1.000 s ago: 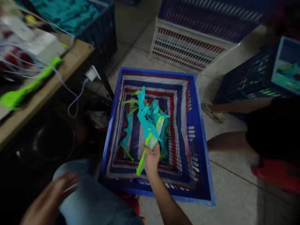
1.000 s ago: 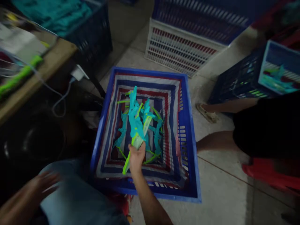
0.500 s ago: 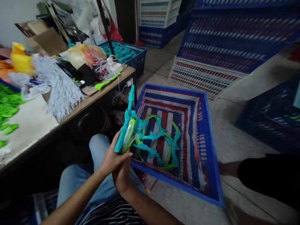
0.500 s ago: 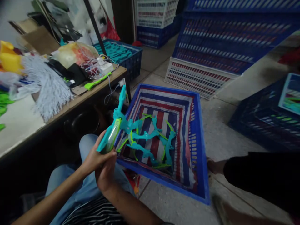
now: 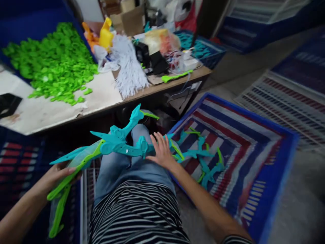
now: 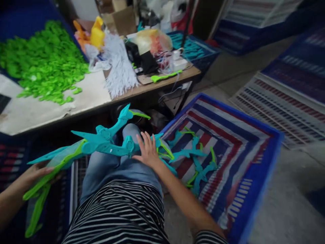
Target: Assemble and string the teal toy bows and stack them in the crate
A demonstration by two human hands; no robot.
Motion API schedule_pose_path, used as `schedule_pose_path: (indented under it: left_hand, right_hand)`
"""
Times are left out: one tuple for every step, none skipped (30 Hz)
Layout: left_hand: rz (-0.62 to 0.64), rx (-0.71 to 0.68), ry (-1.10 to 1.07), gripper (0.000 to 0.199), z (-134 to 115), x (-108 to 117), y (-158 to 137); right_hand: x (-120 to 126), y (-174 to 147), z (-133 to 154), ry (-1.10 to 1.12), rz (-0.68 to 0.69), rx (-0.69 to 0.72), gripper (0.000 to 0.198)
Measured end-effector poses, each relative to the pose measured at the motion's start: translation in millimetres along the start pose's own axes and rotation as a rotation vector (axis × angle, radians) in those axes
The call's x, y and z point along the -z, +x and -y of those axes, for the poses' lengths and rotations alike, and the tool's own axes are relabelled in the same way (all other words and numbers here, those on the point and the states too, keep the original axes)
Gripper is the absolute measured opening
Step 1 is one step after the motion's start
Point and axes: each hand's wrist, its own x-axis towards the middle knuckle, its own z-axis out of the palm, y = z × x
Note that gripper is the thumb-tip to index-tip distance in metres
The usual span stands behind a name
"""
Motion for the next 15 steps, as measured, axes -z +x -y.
schedule_pose_path:
  left_hand:
    - [0.013,0.034,-0.021,0.037,12.5,7.6,-2.7]
    - [0.023,0.071,-0.045,0.039,23.8,11.9,-4.3]
    - [0.024,0.104,-0.074,0.044,34.0,14.0,-4.8]
    - [0.013,0.131,-0.107,0.05,43.1,15.1,-4.1]
    - [-0.004,0.148,-0.131,0.057,51.1,16.2,-2.3]
    - [-0.021,0.152,-0.142,0.064,58.0,18.2,0.2]
    - [-0.025,0.153,-0.138,0.071,63.7,21.4,3.1]
    - [-0.009,0.158,-0.126,0.076,68.2,25.9,6.4]
    - [0.017,0.163,-0.113,0.079,71.3,31.4,9.8]
    - [0.054,0.169,-0.1,0.079,73.2,37.4,13.3]
    - [0.092,0.172,-0.091,0.078,73.8,43.4,17.0]
    - [0.124,0.173,-0.085,0.075,73.2,48.8,21.1]
    - [0.15,0.167,-0.076,0.072,71.7,53.2,25.8]
    - [0.169,0.155,-0.064,0.07,69.4,56.4,31.1]
    - [0.196,0.143,-0.047,0.068,66.6,58.3,37.3]
  right_hand:
    - [-7.0,9.6,-8.5,0.0,0.125,0.079,0.089]
    - [-13.4,19.1,-13.0,0.001,0.234,0.151,0.089]
    - [-18.4,27.5,-14.3,-0.005,0.317,0.209,0.087]
    - [-21.5,33.9,-13.3,-0.022,0.373,0.25,0.083]
    - [-22.6,38.0,-11.2,-0.049,0.403,0.279,0.078]
    - [-21.7,39.4,-8.7,-0.078,0.416,0.308,0.073]
    - [-19.3,38.3,-6.2,-0.102,0.423,0.347,0.069]
    - [-16.2,35.0,-3.7,-0.116,0.435,0.4,0.066]
    - [-13.0,30.1,-0.9,-0.125,0.45,0.463,0.064]
    - [-10.3,24.0,2.5,-0.135,0.468,0.529,0.063]
    - [-8.8,17.6,6.9,-0.151,0.485,0.582,0.062]
    - [-8.7,11.4,12.4,-0.171,0.503,0.618,0.063]
    - [-9.9,6.1,18.8,-0.195,0.517,0.628,0.063]
    - [-12.2,2.1,25.7,-0.219,0.531,0.616,0.064]
    - [-15.1,-0.4,32.6,-0.239,0.545,0.59,0.065]
